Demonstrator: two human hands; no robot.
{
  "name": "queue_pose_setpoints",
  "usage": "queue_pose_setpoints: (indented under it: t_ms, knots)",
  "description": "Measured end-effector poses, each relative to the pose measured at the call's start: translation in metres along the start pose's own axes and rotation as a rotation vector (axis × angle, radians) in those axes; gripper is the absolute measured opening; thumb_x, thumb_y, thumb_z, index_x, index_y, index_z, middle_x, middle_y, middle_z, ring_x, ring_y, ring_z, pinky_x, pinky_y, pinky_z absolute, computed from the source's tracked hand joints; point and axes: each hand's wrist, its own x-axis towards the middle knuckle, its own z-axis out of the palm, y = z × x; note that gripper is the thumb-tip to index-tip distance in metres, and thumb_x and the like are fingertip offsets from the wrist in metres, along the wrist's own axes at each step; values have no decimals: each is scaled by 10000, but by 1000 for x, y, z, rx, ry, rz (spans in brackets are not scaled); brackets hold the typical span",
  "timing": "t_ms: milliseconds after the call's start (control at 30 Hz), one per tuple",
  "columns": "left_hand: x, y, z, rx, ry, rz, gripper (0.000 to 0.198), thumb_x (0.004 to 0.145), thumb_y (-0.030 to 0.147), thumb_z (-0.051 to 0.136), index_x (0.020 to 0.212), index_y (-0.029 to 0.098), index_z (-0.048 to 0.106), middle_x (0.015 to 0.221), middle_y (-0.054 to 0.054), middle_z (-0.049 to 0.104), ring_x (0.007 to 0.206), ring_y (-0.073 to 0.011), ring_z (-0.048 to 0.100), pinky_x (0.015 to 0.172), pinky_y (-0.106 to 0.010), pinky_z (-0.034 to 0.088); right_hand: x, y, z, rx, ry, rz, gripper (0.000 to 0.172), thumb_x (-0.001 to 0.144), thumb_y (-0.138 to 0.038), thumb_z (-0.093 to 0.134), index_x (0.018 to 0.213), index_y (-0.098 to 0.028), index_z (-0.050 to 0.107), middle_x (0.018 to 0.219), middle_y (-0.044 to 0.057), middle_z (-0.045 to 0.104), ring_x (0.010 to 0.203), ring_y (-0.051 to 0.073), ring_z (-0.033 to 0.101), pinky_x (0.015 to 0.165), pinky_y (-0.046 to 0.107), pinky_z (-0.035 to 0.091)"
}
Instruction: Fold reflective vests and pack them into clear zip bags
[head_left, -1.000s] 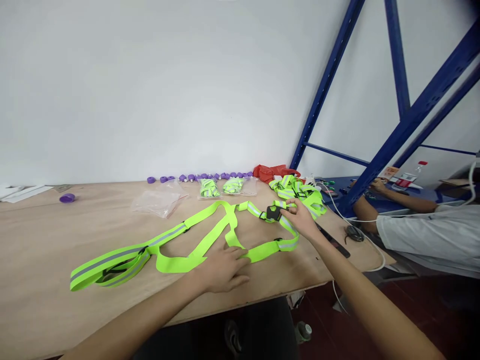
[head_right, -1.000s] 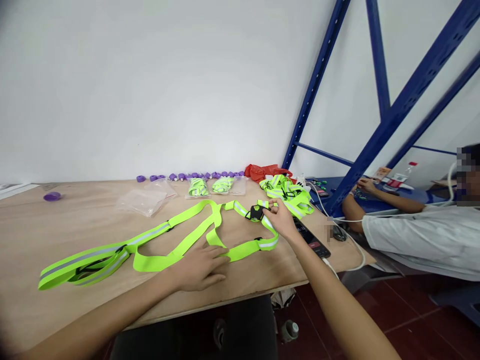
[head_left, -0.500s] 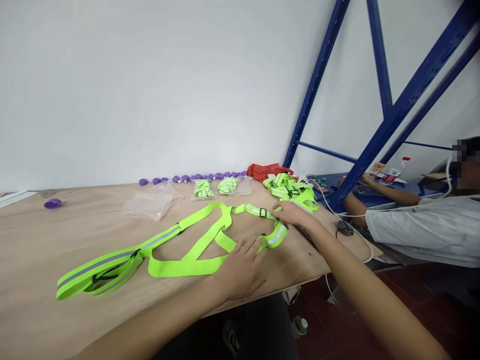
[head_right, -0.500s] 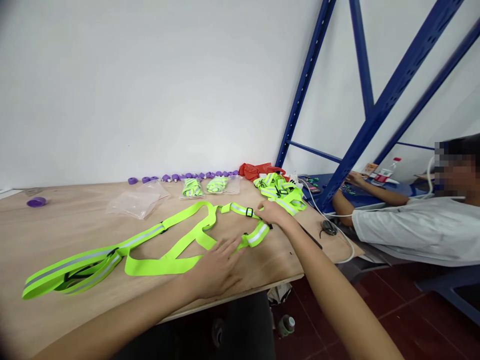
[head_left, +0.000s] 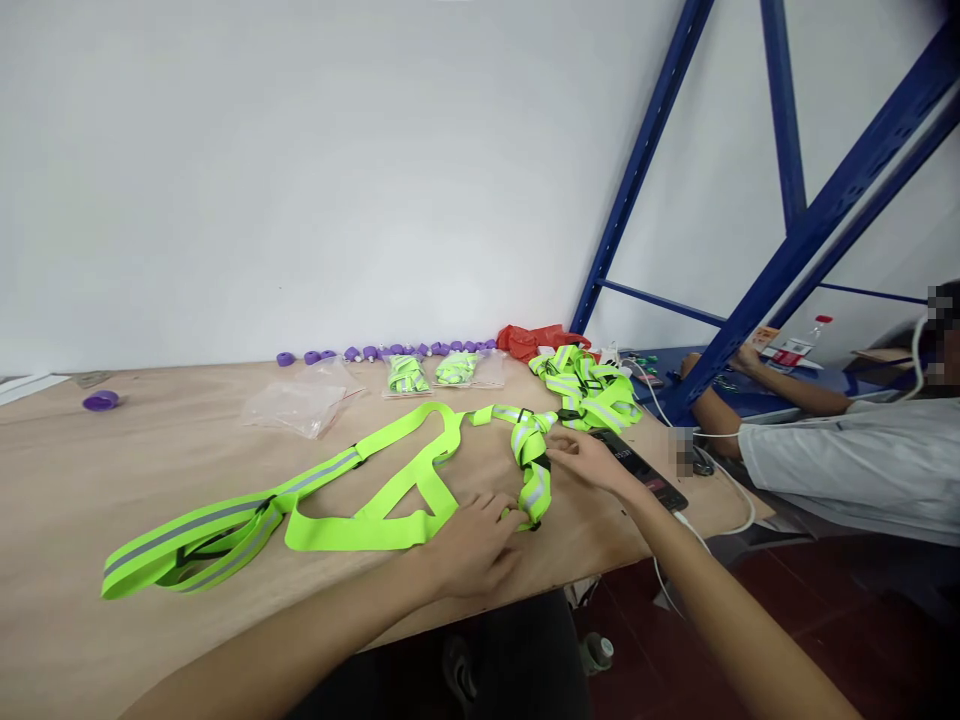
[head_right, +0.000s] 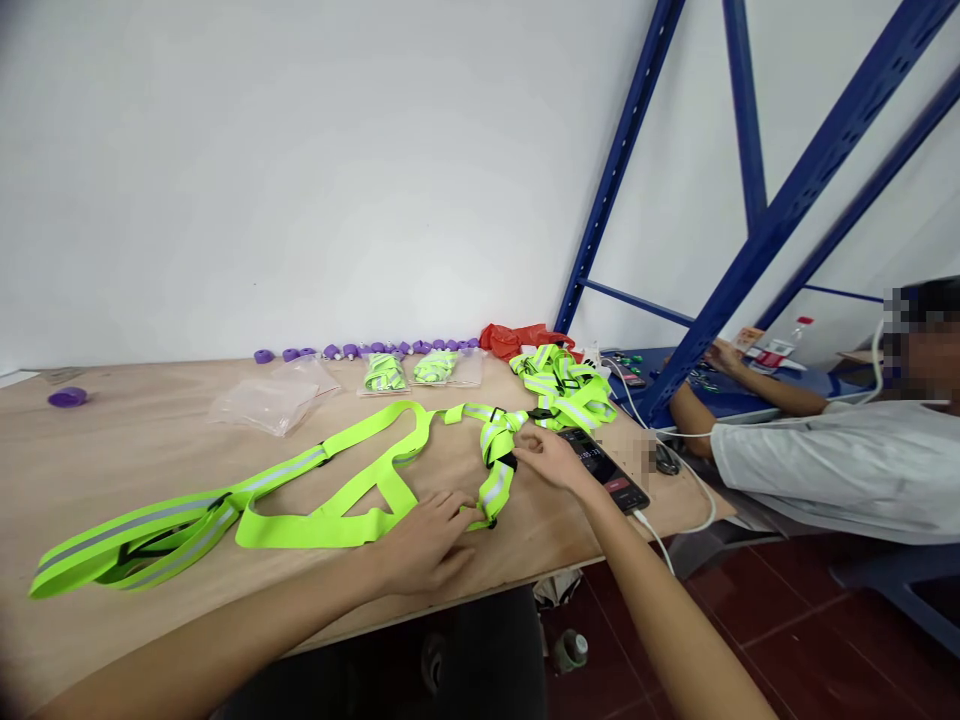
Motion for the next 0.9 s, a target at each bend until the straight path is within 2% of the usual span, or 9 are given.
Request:
queue_pose_setpoints:
  t_ms: [100,200,300,400,500,600,700,800,900]
  knots:
    - [1,-3,3,24,6,25,388,938,339,456,1310,232,490,1372,-67,541,1137,-258,525,940,-410,446,10,-2,13,35,-10,-16,446,693,-498,702,972,-149,706,998,59,680,862,122,582,779,200,436]
    - [2,-4,3,46,-4,59,360,945,334,441,1283,236,520,1374,-53,556,1100,-252,534,922,-408,439,16,-4,22,76,-17,-17,392,632,-457,750,844,-133,685,899,36,661,790,87,529,739,172,420]
    - [2,-4,2,37,-1,77,362,947,330,441,1284,236,534,1368,-57,569,1102,-248,539,929,-402,433,17,-8,24,142,-53,7,392,602,-431,757,801,-113,640,793,12,627,715,64,488,674,152,404]
    - [1,-3,-1,32,-12,74,348,950,330,436,1267,237,546,1317,-50,605,1090,-250,546,911,-398,438,15,-12,11,217,-139,37,404,644,-445,717,839,-101,640,739,8,619,645,53,488,615,148,397]
    - [1,-1,-2,44,-25,67,306,950,317,430,1210,231,566,1201,-58,648,1049,-245,556,880,-387,451,13,-15,-16,249,-157,88,364,687,-403,638,882,-97,648,722,13,619,590,53,486,555,147,366]
    - [1,0,-1,68,-33,68,265,955,302,417,1154,224,574,1111,-77,651,1029,-240,562,885,-379,462,12,-17,-44,229,-70,107,284,653,-314,595,837,-104,643,743,15,626,604,53,486,554,145,350]
    - [1,0,0,73,-27,75,259,957,303,420,1159,225,563,1103,-86,636,1047,-239,564,914,-367,463,9,-23,-59,181,40,89,230,612,-259,608,788,-114,634,764,17,633,652,65,500,594,152,363]
    - [1,1,0,84,-28,75,321,954,312,422,1247,236,529,1131,-89,631,1074,-252,567,921,-373,469,3,-33,-60,138,148,45,281,643,-285,630,876,-130,647,880,27,659,754,90,536,676,167,397]
    - [1,4,2,119,-22,52,550,945,356,436,1469,226,334,1228,-125,605,1116,-294,568,921,-418,482,-5,-42,-54,124,248,-11,400,737,-392,619,1052,-147,644,1054,58,669,875,130,578,731,194,436]
